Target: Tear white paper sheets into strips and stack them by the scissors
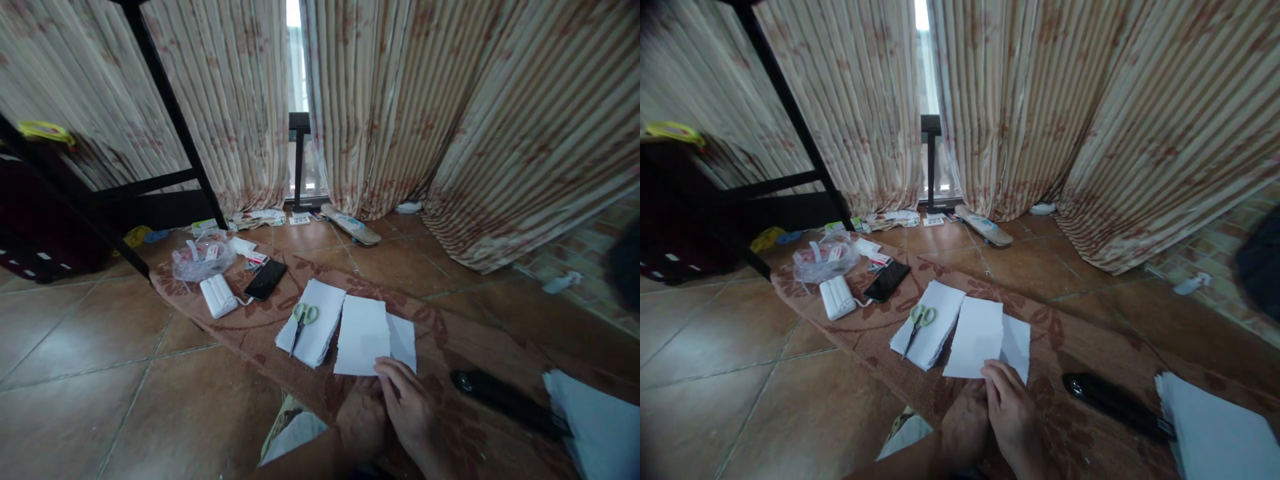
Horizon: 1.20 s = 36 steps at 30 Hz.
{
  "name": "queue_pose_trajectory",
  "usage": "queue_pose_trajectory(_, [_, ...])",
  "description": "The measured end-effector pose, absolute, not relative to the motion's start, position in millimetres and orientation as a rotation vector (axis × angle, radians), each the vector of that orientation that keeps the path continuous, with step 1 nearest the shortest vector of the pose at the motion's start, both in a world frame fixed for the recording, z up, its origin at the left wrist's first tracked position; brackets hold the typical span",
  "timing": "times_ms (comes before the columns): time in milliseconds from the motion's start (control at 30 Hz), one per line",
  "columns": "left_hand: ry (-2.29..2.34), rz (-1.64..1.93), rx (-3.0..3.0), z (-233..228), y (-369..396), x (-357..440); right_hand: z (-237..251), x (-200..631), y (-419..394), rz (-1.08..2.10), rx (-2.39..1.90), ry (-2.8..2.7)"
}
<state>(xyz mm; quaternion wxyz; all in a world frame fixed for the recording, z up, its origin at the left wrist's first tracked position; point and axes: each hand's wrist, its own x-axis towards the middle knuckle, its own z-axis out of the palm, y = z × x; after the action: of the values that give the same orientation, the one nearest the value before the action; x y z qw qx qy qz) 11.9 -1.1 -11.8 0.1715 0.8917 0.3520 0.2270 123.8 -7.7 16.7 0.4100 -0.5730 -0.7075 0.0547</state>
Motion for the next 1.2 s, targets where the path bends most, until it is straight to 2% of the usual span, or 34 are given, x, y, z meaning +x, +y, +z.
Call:
queue_pose_trajectory(133, [0.901,0.518,2.541,2.4,0.3,8.2,-9.2,147.2,-36.7,0.118,-1.573,-1.739])
queue_pose_trajectory(267, [0.987,0.548,2.578,7.2,-0.9,8.9,-19.4,156.2,-50.8,0.13,-1.62,-1.731])
queue_pose_trajectory(933, [0.807,0.493,2.699,-8.9,6.0,9.7,-16.1,154.4,-58.0,0.158,-1.696,-1.769])
queue_pose_trajectory(1200, [0.847,0.501,2.681,0.9,5.0,9.5,-11.7,154.7,-57.1,0.168,-1.67,-1.759])
